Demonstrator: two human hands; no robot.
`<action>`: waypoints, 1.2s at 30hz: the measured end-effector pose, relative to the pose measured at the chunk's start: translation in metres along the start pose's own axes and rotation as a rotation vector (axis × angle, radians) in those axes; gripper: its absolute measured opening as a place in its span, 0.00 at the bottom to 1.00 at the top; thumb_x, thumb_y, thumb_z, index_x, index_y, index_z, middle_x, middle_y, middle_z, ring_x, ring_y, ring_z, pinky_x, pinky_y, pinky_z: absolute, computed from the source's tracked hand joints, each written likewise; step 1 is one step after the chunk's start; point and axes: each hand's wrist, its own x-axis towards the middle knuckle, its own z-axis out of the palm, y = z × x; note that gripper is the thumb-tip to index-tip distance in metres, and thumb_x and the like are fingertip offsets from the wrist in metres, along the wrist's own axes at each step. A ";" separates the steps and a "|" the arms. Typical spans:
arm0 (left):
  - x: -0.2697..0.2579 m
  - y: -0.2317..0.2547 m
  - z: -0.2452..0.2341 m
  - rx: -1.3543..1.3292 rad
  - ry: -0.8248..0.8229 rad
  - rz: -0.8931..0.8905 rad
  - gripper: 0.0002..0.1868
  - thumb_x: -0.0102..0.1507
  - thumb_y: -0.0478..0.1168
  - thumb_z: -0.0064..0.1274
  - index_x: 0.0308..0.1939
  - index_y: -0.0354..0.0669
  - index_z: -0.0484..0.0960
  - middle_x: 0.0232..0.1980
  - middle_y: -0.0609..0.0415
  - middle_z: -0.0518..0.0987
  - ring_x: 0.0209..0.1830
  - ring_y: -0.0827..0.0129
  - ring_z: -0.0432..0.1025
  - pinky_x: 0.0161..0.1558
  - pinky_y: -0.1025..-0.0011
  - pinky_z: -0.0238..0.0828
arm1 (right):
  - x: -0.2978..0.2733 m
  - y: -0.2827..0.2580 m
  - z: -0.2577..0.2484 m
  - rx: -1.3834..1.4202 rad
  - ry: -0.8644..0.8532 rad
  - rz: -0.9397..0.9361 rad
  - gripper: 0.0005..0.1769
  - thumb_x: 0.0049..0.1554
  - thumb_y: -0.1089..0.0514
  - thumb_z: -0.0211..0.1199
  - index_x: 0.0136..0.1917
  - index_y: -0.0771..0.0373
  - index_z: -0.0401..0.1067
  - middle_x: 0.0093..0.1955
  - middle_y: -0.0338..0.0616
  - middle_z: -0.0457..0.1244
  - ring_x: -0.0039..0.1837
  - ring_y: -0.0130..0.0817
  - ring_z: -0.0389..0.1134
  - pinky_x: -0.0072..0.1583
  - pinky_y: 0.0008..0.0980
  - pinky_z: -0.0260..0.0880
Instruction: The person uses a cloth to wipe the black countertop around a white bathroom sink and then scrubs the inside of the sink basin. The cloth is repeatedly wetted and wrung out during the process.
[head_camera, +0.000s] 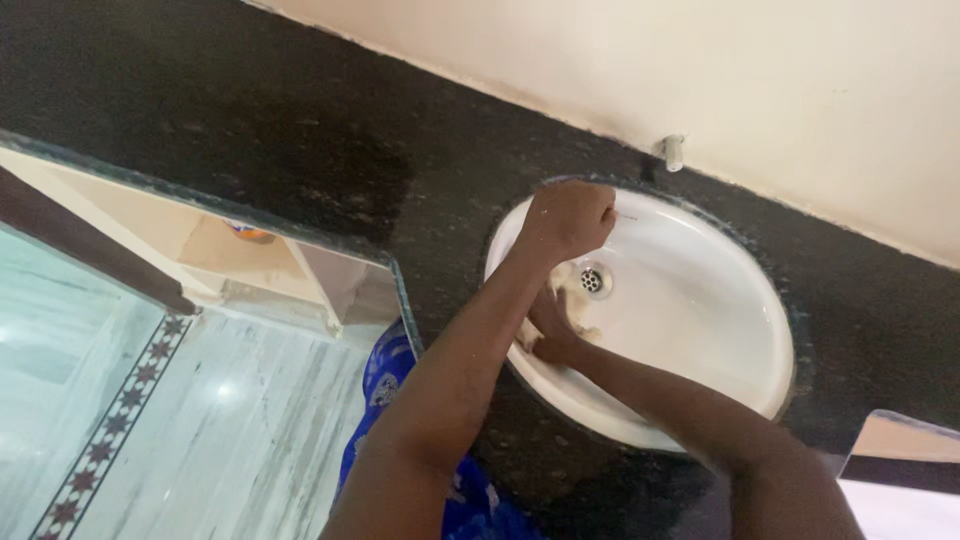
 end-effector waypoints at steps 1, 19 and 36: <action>0.002 -0.001 0.002 -0.019 0.014 0.017 0.10 0.61 0.44 0.53 0.31 0.44 0.83 0.34 0.45 0.83 0.39 0.49 0.79 0.44 0.49 0.75 | 0.003 0.007 0.004 -0.036 -0.010 0.018 0.65 0.49 0.50 0.72 0.86 0.55 0.33 0.88 0.62 0.26 0.87 0.64 0.20 0.76 0.74 0.24; -0.006 -0.033 0.014 -0.030 0.094 -0.021 0.10 0.59 0.45 0.55 0.32 0.44 0.86 0.40 0.44 0.84 0.44 0.47 0.79 0.48 0.50 0.76 | -0.168 -0.002 -0.133 -0.488 -0.818 0.187 0.39 0.65 0.28 0.27 0.85 0.38 0.46 0.88 0.56 0.26 0.87 0.58 0.26 0.82 0.62 0.30; -0.006 -0.049 0.048 -0.027 -0.607 -0.273 0.29 0.54 0.57 0.66 0.43 0.33 0.88 0.43 0.40 0.88 0.42 0.53 0.83 0.49 0.59 0.80 | -0.193 -0.002 -0.190 -0.400 -0.579 0.572 0.47 0.62 0.24 0.36 0.85 0.48 0.36 0.87 0.41 0.37 0.87 0.44 0.35 0.80 0.68 0.24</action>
